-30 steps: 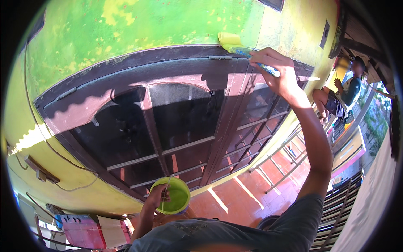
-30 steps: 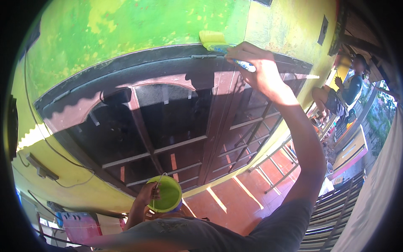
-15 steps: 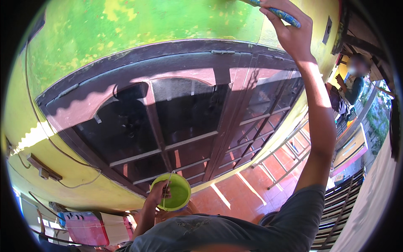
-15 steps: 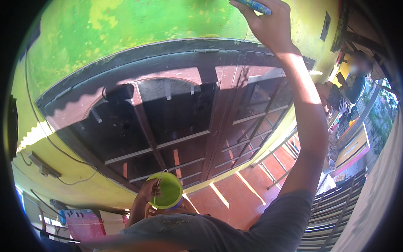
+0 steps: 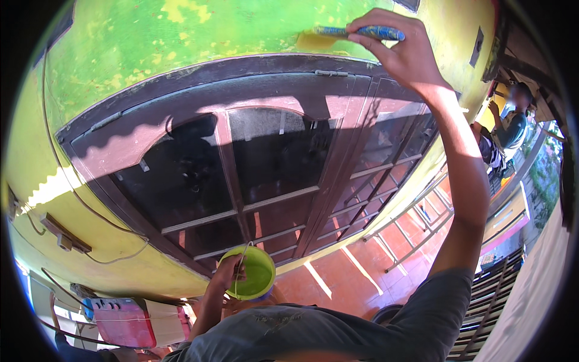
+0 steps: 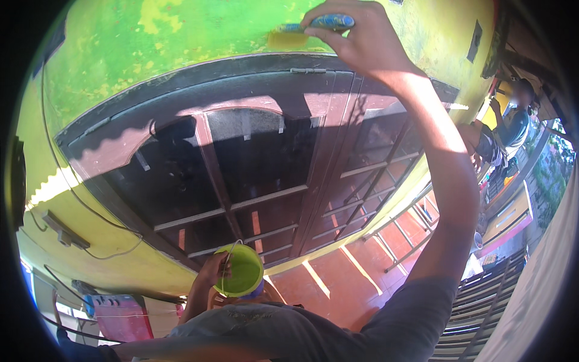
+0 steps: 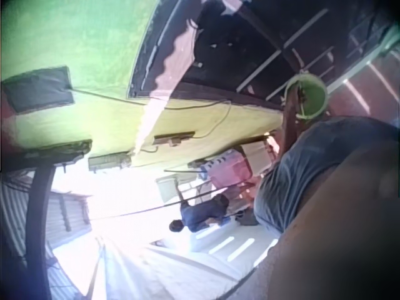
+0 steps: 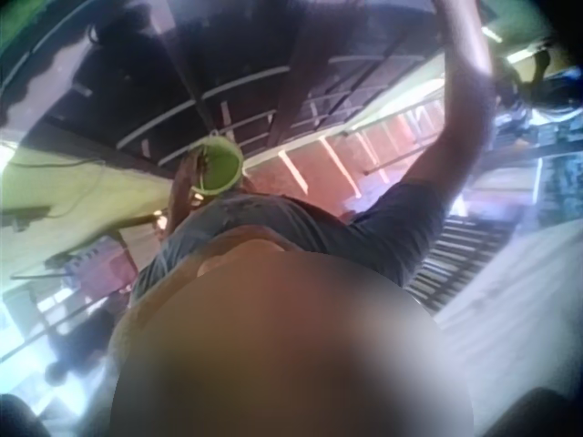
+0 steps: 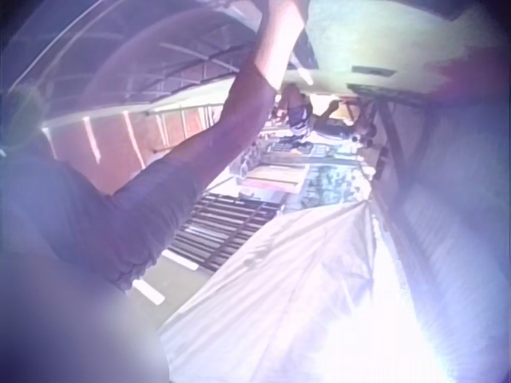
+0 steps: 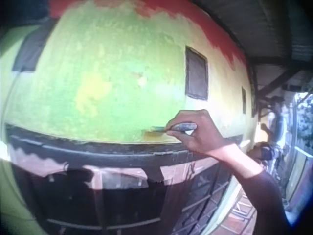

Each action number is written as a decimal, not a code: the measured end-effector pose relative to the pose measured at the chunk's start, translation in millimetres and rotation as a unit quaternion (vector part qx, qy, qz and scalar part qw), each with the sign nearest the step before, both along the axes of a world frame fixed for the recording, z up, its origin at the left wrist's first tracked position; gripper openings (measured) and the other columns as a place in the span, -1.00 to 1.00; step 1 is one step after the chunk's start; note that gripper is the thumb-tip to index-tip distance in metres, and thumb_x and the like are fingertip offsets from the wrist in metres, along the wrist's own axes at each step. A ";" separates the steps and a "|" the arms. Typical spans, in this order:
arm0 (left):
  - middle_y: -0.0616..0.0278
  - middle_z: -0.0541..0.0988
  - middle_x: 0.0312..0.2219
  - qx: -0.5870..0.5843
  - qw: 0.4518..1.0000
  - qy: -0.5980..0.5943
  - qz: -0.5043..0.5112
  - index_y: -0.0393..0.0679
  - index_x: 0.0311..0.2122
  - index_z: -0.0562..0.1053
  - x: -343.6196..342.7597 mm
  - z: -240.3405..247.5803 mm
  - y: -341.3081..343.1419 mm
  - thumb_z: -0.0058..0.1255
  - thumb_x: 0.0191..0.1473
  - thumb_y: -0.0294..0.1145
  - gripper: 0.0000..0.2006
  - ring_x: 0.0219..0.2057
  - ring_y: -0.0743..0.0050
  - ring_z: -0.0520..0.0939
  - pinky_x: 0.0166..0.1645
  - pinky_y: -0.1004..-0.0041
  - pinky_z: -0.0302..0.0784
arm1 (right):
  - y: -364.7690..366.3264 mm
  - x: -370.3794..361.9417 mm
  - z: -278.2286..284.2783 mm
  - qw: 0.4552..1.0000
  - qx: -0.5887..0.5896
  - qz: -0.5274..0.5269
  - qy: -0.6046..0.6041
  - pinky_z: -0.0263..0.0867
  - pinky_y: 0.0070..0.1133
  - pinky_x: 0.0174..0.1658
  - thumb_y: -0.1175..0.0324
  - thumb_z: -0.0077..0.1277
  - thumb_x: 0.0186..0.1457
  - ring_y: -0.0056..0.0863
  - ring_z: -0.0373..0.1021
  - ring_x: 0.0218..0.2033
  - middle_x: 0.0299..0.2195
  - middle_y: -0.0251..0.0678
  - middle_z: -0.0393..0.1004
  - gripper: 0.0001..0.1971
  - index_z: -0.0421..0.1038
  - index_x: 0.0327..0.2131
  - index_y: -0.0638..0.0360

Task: The person moves a wooden chair, picks up a bucket, and uses a paintbrush to apply green paint to the exterior wall above a window. The person repeatedly dips the brush into the bucket and paints the wall surface.

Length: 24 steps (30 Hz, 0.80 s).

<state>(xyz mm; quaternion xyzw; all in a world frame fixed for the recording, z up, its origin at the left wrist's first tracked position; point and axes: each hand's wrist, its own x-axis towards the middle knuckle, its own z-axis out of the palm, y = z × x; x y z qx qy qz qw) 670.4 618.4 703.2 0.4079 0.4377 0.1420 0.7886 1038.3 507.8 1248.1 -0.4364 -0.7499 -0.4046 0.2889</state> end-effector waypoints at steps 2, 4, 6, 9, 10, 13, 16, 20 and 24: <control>0.36 0.51 -0.49 0.000 1.000 0.002 -0.002 -0.04 -0.11 0.54 0.1 -1.3 1.2 -0.03 0.29 0.00 -0.66 -0.49 0.41 0.57 -0.29 0.25 0.62 | 0.5 -0.7 17.5 0.996 0.088 0.017 -0.022 0.46 -0.51 -0.22 0.54 0.29 0.05 -0.37 0.59 -0.32 -0.34 -0.24 0.64 -0.88 0.62 -0.29 0.23; 0.36 0.51 -0.49 0.000 1.000 0.007 -0.001 -0.04 -0.11 0.54 -0.2 -3.0 1.5 -0.03 0.29 0.01 -0.66 -0.48 0.42 0.57 -0.28 0.25 0.62 | 3.5 -1.7 19.7 0.983 0.175 0.052 -0.031 0.43 -0.52 -0.26 0.54 0.30 0.02 -0.37 0.58 -0.35 -0.40 -0.22 0.63 -0.89 0.61 -0.33 0.28; 0.37 0.51 -0.49 0.002 1.000 -0.001 -0.002 -0.04 -0.10 0.54 -2.5 -4.2 2.1 -0.03 0.28 0.01 -0.66 -0.48 0.42 0.57 -0.27 0.25 0.62 | 7.1 -4.8 -0.8 0.990 0.139 0.021 -0.019 0.47 -0.50 -0.21 0.56 0.28 0.04 -0.34 0.60 -0.29 -0.30 -0.27 0.64 -0.83 0.62 -0.25 0.17; 0.37 0.51 -0.48 0.001 1.000 -0.005 0.004 -0.03 -0.10 0.55 -6.9 -4.6 4.6 -0.02 0.28 0.01 -0.66 -0.48 0.42 0.58 -0.26 0.25 0.61 | 7.6 -9.4 -49.0 0.999 0.029 -0.001 -0.043 0.52 -0.47 -0.14 0.65 0.28 -0.04 -0.22 0.59 -0.24 -0.22 -0.29 0.63 -0.68 0.62 -0.18 0.09; 0.37 0.51 -0.48 -0.001 1.000 0.000 0.008 -0.03 -0.10 0.55 -8.7 -4.8 4.5 -0.02 0.28 0.01 -0.66 -0.48 0.42 0.58 -0.26 0.25 0.61 | 3.6 -11.3 -63.2 0.999 0.000 -0.012 -0.044 0.52 -0.47 -0.14 0.66 0.28 -0.05 -0.22 0.59 -0.23 -0.23 -0.27 0.63 -0.69 0.62 -0.19 0.12; 0.37 0.52 -0.48 0.004 1.000 0.004 0.010 -0.04 -0.11 0.55 -12.5 -4.1 5.7 -0.01 0.27 0.02 -0.65 -0.49 0.43 0.58 -0.27 0.25 0.62 | -11.2 -9.3 -72.2 0.999 -0.040 0.002 0.012 0.51 -0.48 -0.12 0.66 0.27 -0.05 -0.26 0.60 -0.20 -0.25 -0.22 0.64 -0.73 0.62 -0.22 0.19; 0.37 0.52 -0.49 0.010 1.000 0.013 0.014 -0.04 -0.12 0.55 -14.7 -3.1 5.8 -0.01 0.27 0.02 -0.66 -0.50 0.42 0.58 -0.28 0.24 0.62 | -24.8 1.0 -45.9 0.994 -0.086 0.010 0.063 0.46 -0.50 -0.12 0.62 0.26 0.01 -0.34 0.59 -0.23 -0.30 -0.17 0.63 -0.81 0.61 -0.25 0.28; 0.36 0.52 -0.50 0.014 1.000 0.009 0.010 -0.05 -0.13 0.56 -13.0 -4.4 6.5 -0.01 0.27 0.00 -0.66 -0.50 0.42 0.59 -0.30 0.24 0.63 | -6.7 17.9 6.7 0.993 -0.066 -0.053 0.081 0.44 -0.55 -0.13 0.52 0.28 0.08 -0.37 0.58 -0.24 -0.30 -0.26 0.64 -0.84 0.62 -0.22 0.22; 0.36 0.52 -0.50 0.000 1.000 0.004 0.004 -0.05 -0.13 0.56 -5.9 -9.7 9.1 -0.01 0.27 0.00 -0.66 -0.51 0.42 0.59 -0.30 0.24 0.64 | -10.5 38.8 59.9 0.990 0.116 0.008 0.086 0.43 -0.55 -0.25 0.55 0.28 0.03 -0.46 0.57 -0.33 -0.38 -0.24 0.64 -0.89 0.61 -0.32 0.27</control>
